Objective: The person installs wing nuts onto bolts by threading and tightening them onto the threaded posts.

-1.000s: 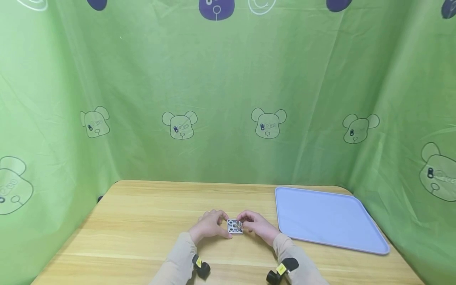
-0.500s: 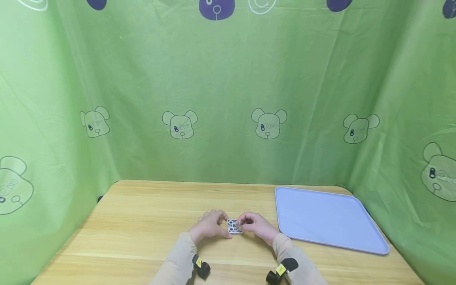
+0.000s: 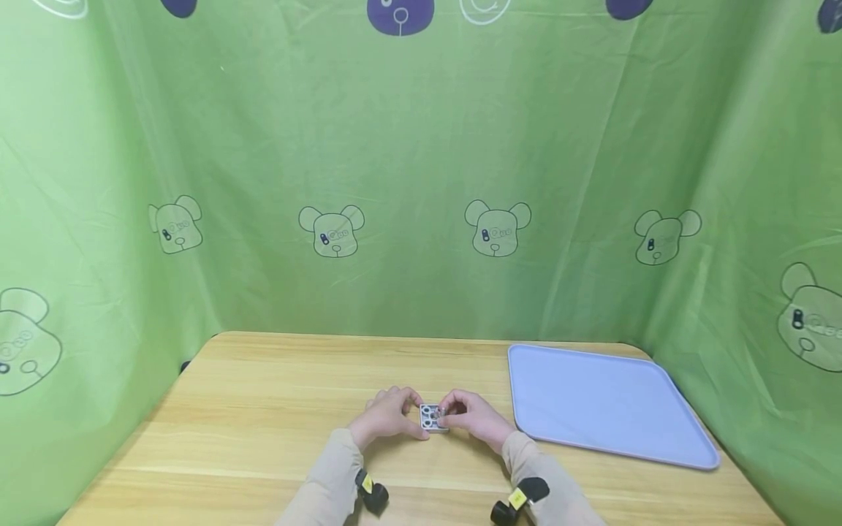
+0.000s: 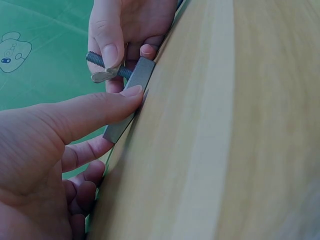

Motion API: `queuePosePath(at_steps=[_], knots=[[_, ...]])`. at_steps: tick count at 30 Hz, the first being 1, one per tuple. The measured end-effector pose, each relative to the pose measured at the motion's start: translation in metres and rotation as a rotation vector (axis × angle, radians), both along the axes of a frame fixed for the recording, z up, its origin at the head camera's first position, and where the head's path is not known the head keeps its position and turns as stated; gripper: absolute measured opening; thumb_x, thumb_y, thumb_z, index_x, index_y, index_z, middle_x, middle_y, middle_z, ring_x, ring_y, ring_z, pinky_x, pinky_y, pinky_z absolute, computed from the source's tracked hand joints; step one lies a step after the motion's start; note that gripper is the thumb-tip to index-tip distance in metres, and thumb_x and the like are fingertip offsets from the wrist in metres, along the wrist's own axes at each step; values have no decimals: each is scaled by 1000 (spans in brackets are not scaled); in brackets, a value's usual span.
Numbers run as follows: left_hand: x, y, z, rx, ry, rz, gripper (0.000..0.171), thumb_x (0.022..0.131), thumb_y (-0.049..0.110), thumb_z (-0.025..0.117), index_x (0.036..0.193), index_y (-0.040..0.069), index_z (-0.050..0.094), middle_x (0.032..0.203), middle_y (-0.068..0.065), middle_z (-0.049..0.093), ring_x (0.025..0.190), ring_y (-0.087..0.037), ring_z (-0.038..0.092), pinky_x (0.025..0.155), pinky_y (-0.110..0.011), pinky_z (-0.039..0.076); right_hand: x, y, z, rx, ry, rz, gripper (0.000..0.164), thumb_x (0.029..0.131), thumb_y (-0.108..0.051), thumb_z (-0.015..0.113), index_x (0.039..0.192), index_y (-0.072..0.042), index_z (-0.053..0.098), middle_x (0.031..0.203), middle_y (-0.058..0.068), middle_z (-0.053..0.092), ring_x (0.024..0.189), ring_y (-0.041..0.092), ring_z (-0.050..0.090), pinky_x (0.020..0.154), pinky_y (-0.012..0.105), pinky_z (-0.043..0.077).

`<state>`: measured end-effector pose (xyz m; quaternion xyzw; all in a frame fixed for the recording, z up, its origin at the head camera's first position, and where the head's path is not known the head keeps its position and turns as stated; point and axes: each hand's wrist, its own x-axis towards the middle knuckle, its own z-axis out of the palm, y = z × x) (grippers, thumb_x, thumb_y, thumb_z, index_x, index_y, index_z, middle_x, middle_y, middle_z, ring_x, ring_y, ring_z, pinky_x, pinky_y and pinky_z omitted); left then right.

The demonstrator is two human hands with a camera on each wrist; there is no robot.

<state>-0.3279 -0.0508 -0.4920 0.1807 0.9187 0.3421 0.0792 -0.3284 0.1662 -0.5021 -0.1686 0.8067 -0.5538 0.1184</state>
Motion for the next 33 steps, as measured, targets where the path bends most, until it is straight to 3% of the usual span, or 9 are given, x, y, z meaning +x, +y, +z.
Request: queuePosePath(at_steps=[4,11,16,27,33], knots=[[0,0,0,-1,-2,1,52,63,38,86,106,20,62,90,-1,53,83,-19,40,74,-34,28,1,1,2,4,-14,1,27,83,-13,70,103,1,59,95,5,58,90,16,51,80,29,41],[1,0,0,6,-5,-2,52,64,37,86,106,19,62,90,-1,52,83,-19,40,74,-34,28,2,3,6,-34,-61,0,25,86,-10,51,108,1,57,111,15,59,95,17,50,77,31,40],[0,0,-1,3,-3,-3,52,64,38,86,107,20,62,89,0,52,83,-19,40,74,-34,28,4,1,8,-45,-83,-34,24,87,-8,46,106,2,57,109,12,59,94,17,50,77,30,39],[1,0,0,6,-8,-4,52,64,36,86,107,19,63,90,-2,52,83,-19,40,74,-34,28,2,4,2,-21,-48,37,36,80,-3,60,116,2,58,99,9,56,89,15,49,76,27,42],[0,0,-1,4,1,1,52,63,37,87,106,20,63,89,-2,52,83,-19,40,75,-34,28,1,3,2,-25,-41,43,29,80,-5,64,107,4,61,95,4,55,90,17,48,82,30,40]])
